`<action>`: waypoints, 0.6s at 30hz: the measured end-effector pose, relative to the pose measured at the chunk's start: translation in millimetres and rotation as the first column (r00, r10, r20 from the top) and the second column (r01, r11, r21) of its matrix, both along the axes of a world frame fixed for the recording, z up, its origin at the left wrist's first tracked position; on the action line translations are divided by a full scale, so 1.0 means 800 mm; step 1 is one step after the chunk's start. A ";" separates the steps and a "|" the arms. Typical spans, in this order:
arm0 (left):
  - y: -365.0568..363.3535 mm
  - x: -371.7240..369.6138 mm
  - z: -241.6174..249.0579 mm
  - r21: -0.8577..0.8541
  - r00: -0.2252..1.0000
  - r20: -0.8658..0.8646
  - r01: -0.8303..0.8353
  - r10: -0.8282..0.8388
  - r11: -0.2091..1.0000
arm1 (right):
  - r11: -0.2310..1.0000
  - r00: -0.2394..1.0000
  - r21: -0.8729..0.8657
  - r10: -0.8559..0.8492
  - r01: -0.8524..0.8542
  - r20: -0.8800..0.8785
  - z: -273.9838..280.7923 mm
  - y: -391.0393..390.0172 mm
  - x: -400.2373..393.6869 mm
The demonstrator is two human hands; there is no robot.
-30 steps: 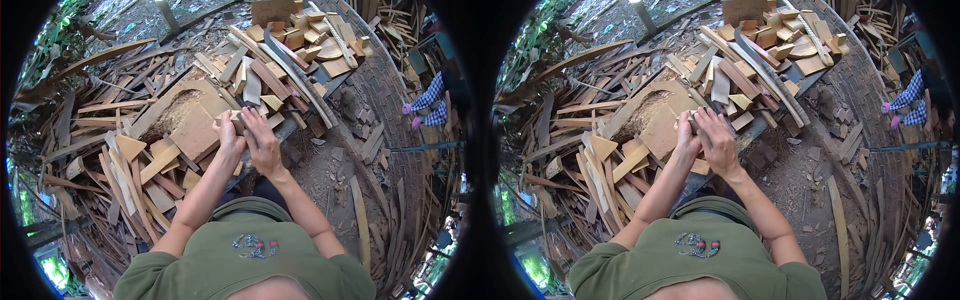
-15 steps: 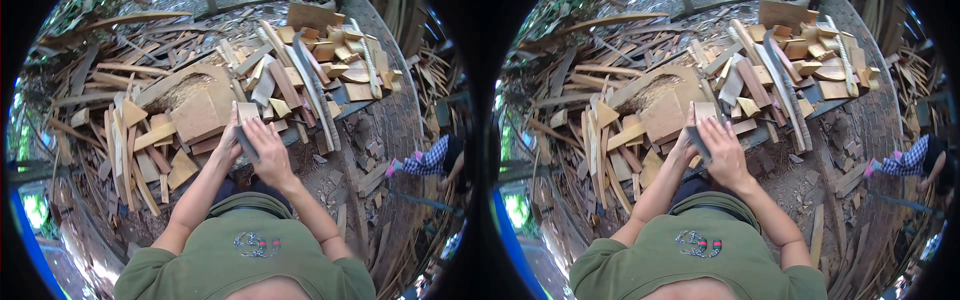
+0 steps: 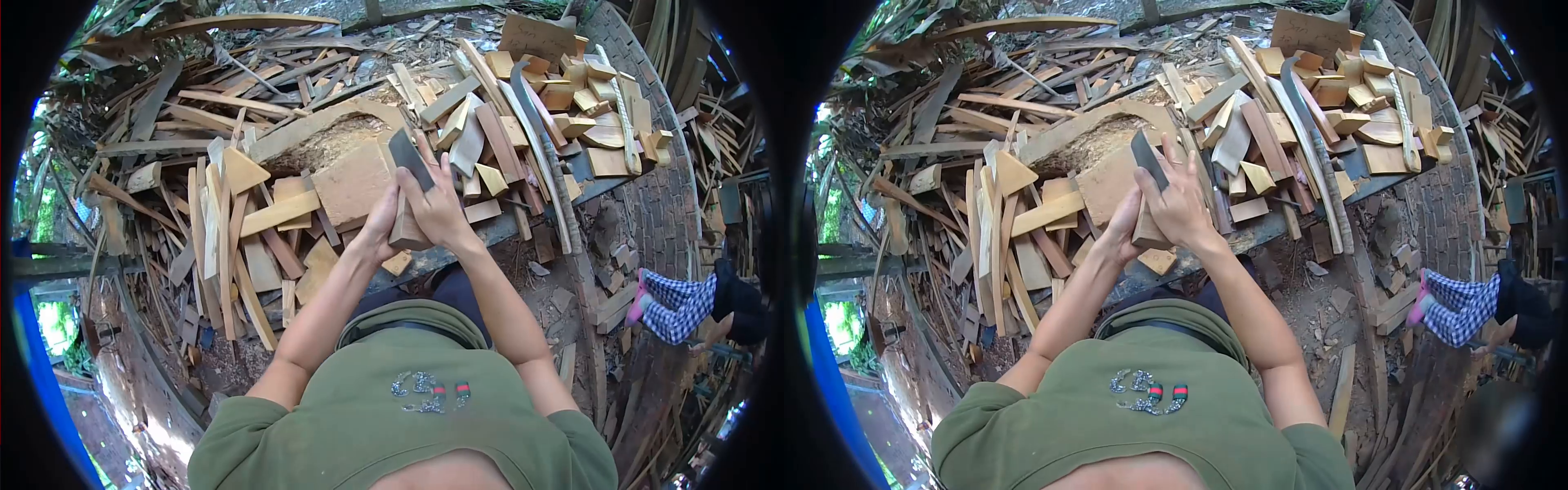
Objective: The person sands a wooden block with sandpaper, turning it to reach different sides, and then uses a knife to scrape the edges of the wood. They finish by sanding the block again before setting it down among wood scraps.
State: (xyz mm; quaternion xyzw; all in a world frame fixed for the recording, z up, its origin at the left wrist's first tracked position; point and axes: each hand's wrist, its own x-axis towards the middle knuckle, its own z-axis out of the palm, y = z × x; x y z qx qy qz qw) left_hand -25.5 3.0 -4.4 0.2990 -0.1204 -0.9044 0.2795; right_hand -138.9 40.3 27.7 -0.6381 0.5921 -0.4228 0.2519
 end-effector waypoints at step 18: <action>-0.039 0.015 -0.004 0.045 0.832 0.122 -0.549 0.541 0.835 | 0.830 0.378 0.527 -0.437 -0.180 0.816 -0.043 0.004 -0.010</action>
